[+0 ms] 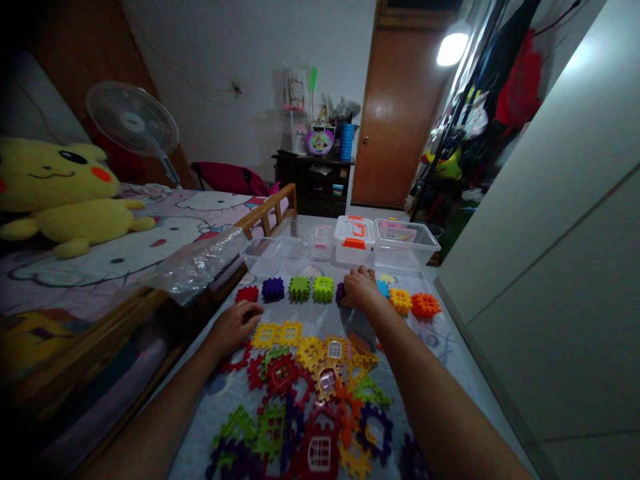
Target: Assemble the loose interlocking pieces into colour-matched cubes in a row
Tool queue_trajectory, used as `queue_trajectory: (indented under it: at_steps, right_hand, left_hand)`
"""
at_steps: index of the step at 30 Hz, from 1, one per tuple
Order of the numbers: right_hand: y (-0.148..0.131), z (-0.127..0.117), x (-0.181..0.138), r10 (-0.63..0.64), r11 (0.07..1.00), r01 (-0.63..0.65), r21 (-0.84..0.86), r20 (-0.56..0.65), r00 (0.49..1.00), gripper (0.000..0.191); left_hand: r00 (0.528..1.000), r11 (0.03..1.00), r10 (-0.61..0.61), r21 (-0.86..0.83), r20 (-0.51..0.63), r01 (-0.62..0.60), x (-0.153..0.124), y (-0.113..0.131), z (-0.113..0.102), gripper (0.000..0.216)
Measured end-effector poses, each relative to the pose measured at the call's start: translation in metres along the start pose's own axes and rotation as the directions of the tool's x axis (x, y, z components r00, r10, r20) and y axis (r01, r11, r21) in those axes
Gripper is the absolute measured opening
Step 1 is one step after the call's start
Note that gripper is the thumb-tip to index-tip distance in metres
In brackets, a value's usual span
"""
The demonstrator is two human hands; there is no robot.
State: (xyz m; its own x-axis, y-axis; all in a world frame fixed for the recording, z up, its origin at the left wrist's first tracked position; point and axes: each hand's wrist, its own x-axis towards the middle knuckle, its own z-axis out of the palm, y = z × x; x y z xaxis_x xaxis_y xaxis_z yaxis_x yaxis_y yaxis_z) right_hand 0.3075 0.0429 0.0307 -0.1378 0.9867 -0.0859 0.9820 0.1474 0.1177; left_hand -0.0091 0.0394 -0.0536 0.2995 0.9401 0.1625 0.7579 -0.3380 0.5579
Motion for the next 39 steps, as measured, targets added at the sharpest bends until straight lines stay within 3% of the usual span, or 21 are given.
queue_trajectory:
  at_steps: [6, 10, 13, 16, 19, 23, 28, 39]
  right_hand:
    - [0.001, -0.014, -0.021, 0.047, 0.998, -0.042, 0.053, -0.102, 0.994, 0.050]
    - [0.017, -0.016, -0.059, 0.097, 0.988, -0.064, 0.141, -0.240, 0.966, 0.052]
    - [0.042, -0.008, -0.095, 0.121, 0.977, -0.067, 0.202, -0.268, 0.956, 0.050]
    - [0.073, 0.006, -0.132, 0.148, 0.951, -0.072, 0.301, -0.238, 0.960, 0.042]
    - [0.097, 0.022, -0.166, 0.205, 0.897, -0.137, 0.420, -0.122, 0.971, 0.032]
    - [0.106, 0.044, -0.196, 0.229, 0.846, -0.226, 0.483, 0.053, 0.972, 0.029]
    - [0.094, 0.058, -0.203, 0.200, 0.872, -0.232, 0.431, 0.118, 0.973, 0.028]
    - [0.088, 0.055, -0.195, 0.227, 0.868, -0.246, 0.432, 0.095, 0.969, 0.037]
  left_hand:
    - [1.000, 1.000, 0.005, 0.009, -0.007, -0.005, 0.000, 0.000, -0.001, 0.023]
    - [1.000, 1.000, -0.004, 0.017, 0.009, 0.004, 0.000, 0.000, -0.001, 0.026]
    - [1.000, 1.000, -0.008, 0.022, 0.022, 0.008, 0.001, -0.001, -0.001, 0.028]
    - [1.000, 1.000, 0.001, 0.024, 0.023, -0.002, 0.001, -0.002, 0.000, 0.030]
    - [1.000, 1.000, -0.005, 0.028, 0.021, 0.005, 0.002, -0.003, 0.000, 0.032]
    - [0.999, 0.999, -0.022, 0.037, 0.028, 0.021, 0.002, -0.003, -0.001, 0.034]
    - [0.999, 0.999, -0.036, 0.033, 0.026, 0.035, 0.003, -0.003, -0.001, 0.036]
    - [1.000, 1.000, -0.021, 0.018, 0.001, 0.021, 0.002, -0.002, -0.002, 0.037]
